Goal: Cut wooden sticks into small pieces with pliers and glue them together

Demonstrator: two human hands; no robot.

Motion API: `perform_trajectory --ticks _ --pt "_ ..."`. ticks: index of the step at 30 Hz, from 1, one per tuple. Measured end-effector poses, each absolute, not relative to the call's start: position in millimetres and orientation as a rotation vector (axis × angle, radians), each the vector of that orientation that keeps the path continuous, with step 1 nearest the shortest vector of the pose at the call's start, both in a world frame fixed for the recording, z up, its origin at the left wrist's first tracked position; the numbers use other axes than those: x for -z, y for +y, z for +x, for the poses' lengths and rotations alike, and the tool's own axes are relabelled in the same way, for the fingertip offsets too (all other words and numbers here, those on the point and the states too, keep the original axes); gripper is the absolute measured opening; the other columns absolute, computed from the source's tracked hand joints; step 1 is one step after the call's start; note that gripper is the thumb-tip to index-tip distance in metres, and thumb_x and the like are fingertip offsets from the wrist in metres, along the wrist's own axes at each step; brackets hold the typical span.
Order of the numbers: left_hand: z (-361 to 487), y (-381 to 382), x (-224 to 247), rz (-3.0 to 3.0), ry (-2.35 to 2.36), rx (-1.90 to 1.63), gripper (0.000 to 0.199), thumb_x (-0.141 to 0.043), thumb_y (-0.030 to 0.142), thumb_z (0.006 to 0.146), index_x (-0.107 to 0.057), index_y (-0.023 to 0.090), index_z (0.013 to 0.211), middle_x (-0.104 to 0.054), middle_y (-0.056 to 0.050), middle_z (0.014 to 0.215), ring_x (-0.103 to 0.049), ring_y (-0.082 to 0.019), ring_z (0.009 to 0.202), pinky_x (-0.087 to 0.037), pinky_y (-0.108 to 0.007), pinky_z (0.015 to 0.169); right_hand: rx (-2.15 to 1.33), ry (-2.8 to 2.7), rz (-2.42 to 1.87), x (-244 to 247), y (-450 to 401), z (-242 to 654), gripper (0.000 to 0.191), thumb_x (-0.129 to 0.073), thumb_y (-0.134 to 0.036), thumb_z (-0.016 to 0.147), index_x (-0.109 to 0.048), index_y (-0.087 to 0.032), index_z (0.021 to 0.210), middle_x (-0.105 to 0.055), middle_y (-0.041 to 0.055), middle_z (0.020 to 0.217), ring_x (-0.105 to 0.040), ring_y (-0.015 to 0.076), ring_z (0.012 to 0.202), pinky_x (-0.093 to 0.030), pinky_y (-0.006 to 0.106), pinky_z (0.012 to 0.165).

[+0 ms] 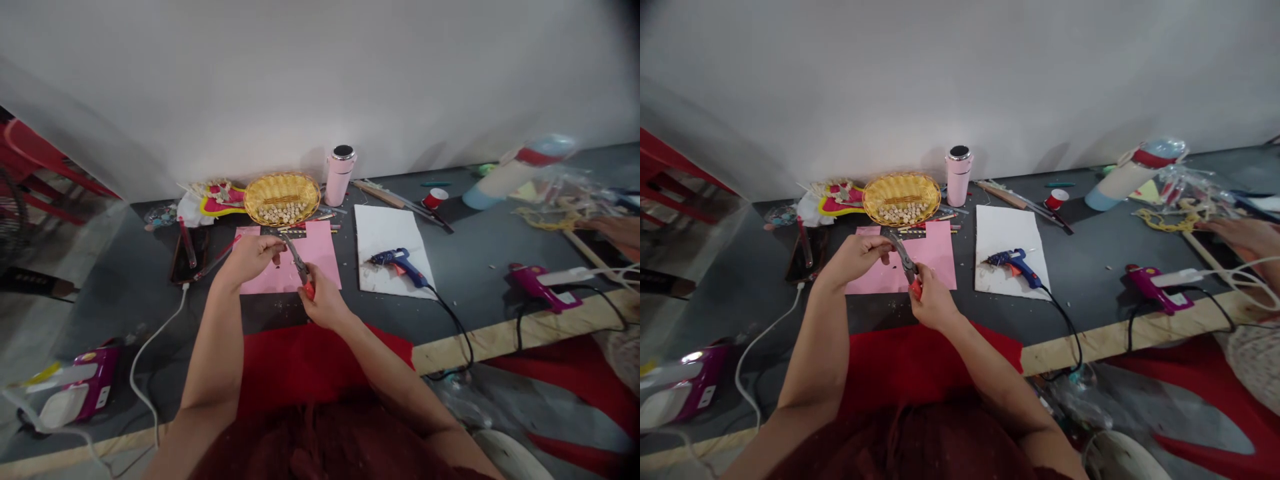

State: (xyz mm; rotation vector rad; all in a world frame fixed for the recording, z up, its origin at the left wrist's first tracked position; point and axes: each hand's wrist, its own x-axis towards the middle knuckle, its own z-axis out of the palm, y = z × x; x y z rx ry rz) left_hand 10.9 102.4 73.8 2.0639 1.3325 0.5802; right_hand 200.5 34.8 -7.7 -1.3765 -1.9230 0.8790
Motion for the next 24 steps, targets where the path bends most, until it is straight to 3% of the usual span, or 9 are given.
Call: perform_trajectory --ticks 6,12,24 --pt "9 104 -71 2.058 1.31 -0.625 0.027 -0.048 0.032 0.088 -0.07 0.018 0.083 -0.073 -0.002 0.079 -0.066 -0.016 0.082 -0.045 -0.025 0.074 -1.065 -1.839 -1.25 5 35 200 0.045 -0.05 -0.02 0.083 -0.038 -0.018 0.126 -0.059 0.0072 0.103 -0.058 0.0185 0.088 -0.048 0.036 0.082" --pt "11 104 -68 2.059 1.258 -0.631 0.025 -0.046 0.025 0.087 -0.069 0.02 0.093 -0.073 0.0 0.08 -0.066 -0.015 0.08 -0.047 -0.024 0.076 -0.91 -1.854 -1.245 11 40 205 0.058 -0.052 -0.019 0.082 -0.03 -0.02 0.136 -0.051 0.0111 0.127 -0.053 0.0219 0.111 -0.043 0.04 0.097" --pt "12 103 -70 2.036 1.23 -0.576 0.028 -0.043 0.026 0.087 -0.068 0.019 0.098 -0.07 0.0 0.071 -0.067 -0.015 0.077 -0.048 -0.026 0.076 -0.765 -1.969 -1.365 15 37 202 0.054 -0.05 -0.018 0.081 -0.033 -0.016 0.133 -0.056 0.0148 0.114 -0.058 0.0242 0.096 -0.048 0.042 0.088"
